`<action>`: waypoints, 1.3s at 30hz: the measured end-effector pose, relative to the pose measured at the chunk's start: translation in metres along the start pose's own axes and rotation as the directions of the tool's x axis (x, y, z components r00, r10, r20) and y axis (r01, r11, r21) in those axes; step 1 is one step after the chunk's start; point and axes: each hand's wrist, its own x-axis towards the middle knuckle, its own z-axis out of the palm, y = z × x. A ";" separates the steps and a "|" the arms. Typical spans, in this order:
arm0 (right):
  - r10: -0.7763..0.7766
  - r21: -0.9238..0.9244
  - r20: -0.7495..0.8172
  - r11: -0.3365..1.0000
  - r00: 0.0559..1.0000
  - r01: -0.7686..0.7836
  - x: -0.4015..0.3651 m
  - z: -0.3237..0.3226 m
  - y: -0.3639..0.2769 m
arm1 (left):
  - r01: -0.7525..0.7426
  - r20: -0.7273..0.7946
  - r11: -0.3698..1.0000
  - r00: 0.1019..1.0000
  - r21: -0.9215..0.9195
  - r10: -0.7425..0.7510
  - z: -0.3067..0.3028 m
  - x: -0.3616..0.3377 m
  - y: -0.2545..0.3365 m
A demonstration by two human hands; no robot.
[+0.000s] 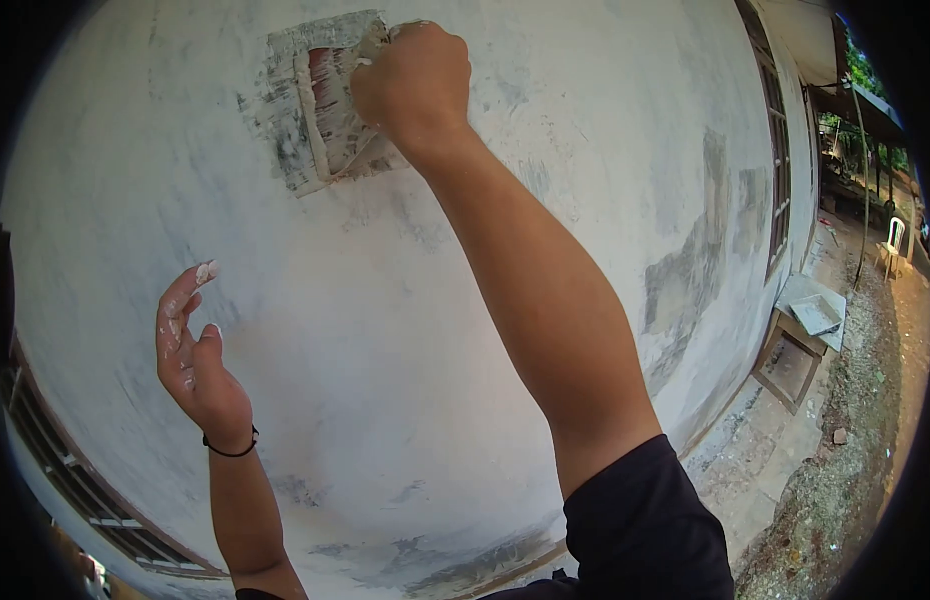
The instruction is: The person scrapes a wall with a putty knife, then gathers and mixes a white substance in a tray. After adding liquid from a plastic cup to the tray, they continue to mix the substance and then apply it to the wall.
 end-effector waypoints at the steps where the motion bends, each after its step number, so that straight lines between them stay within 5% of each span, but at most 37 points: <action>1: -0.004 0.007 0.005 1.000 1.000 0.004 0.006 -0.004 0.011 | 0.001 -0.003 1.000 1.000 0.009 -0.001 0.009 0.003 0.002; 6: -0.102 -0.165 -0.045 0.982 0.994 0.094 0.028 -0.029 0.050 | -0.051 0.061 0.998 0.997 0.028 0.050 0.055 0.019 0.010; 10: -0.009 -0.079 -0.067 0.997 0.998 0.003 0.041 -0.052 0.052 | -0.148 0.081 0.988 0.986 0.051 0.144 0.070 0.033 0.004; 14: -0.335 -0.317 -0.211 0.912 0.918 0.260 0.029 -0.058 0.012 | -0.199 0.096 0.979 0.976 0.053 0.194 0.056 0.040 -0.002; 16: -0.354 -0.405 -0.216 0.880 0.910 0.247 0.014 -0.029 -0.010 | -0.250 0.104 0.963 0.965 0.099 0.240 0.041 0.044 -0.007; 18: -0.413 -0.335 -0.174 0.878 0.894 0.341 -0.005 0.014 -0.031 | -0.253 0.098 0.962 0.965 0.101 0.243 0.018 0.045 -0.012; 19: -0.323 -0.466 0.090 0.823 0.942 0.326 -0.017 0.019 -0.056 | -0.246 0.094 0.963 0.967 0.114 0.236 0.006 0.043 -0.016; 23: -0.376 -0.442 0.054 0.822 0.925 0.359 -0.032 0.098 -0.091 | -0.170 0.068 0.973 0.985 0.154 0.161 -0.041 0.031 -0.030; 28: -0.384 -0.261 0.146 0.874 0.912 0.410 -0.054 0.112 -0.140 | -0.114 0.051 0.978 0.993 0.176 0.107 -0.072 0.023 -0.045; 33: -0.291 -0.103 -0.010 0.952 0.957 0.289 -0.045 0.045 -0.118 | -0.030 -0.004 0.986 1.000 0.166 0.031 -0.070 0.017 -0.038; 35: -0.080 0.181 0.068 0.981 0.994 0.067 -0.028 0.016 -0.093 | -0.044 -0.004 0.986 0.999 0.159 0.045 -0.063 0.016 -0.034; 39: 0.067 0.101 0.075 0.992 0.995 -0.074 0.011 0.012 -0.020 | -0.124 -0.001 0.987 0.992 0.105 0.124 -0.020 0.022 -0.023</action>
